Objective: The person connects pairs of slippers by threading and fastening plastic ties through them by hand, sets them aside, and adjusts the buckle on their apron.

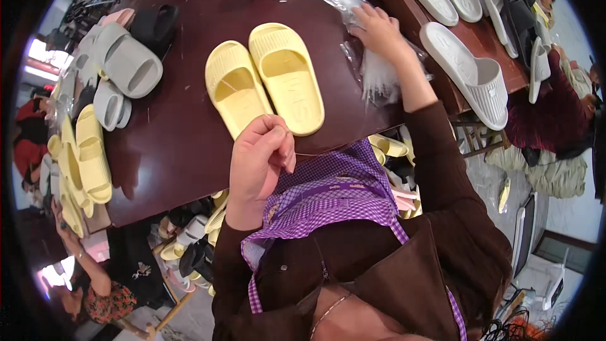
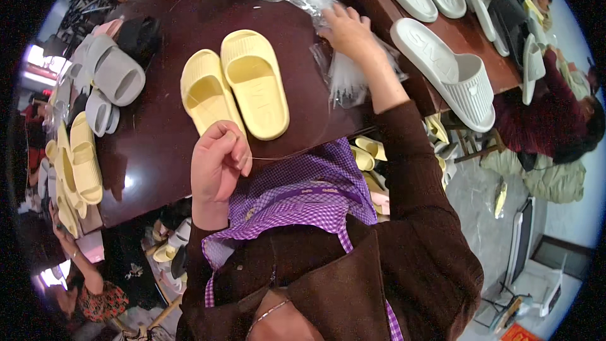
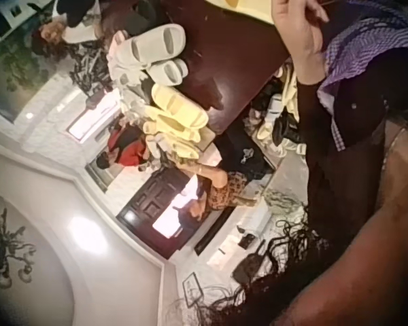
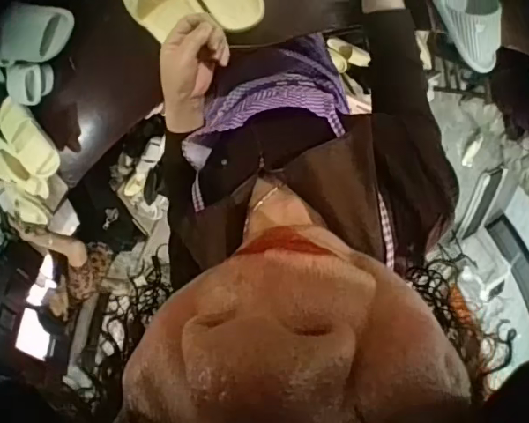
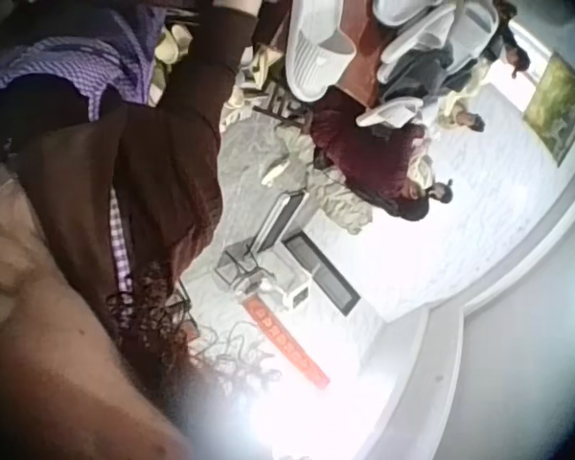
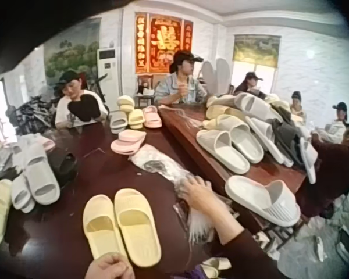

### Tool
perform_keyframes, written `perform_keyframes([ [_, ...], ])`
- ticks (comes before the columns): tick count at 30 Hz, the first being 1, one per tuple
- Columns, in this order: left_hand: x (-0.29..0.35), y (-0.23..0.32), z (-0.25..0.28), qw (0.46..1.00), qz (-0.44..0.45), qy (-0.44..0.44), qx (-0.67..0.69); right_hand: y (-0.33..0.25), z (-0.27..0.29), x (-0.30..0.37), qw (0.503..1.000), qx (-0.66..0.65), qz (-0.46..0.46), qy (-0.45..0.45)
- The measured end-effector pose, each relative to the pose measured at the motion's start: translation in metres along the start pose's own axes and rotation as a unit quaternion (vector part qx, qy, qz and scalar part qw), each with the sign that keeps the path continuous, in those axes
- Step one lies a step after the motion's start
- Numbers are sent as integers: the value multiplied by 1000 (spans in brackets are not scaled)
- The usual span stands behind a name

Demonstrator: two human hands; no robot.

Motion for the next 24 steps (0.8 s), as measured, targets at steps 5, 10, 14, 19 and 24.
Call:
perform_keyframes([
  [5,-4,11,1,999,28,36,-22,-56,84,32,941,-263,159,142],
  [10,-8,15,-13,994,74,6,-78,-135,115,87,863,-250,437,25],
  [14,6,26,-19,988,85,-18,-127,-136,118,92,865,-252,434,1],
  [19,56,55,-8,974,91,-16,-205,-142,147,98,868,-270,412,64],
  [24,87,76,-23,947,33,44,-315,-111,162,106,879,-358,313,37],
])
Point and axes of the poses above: each hand's wrist, its own x-axis away from the middle knuckle, its own z-axis out of the back of the hand, y = z × x, the point moved 2 cm from there along -x, towards the middle knuckle, and after that the axes turned 7 degrees about -y, right-handed, at the moved point
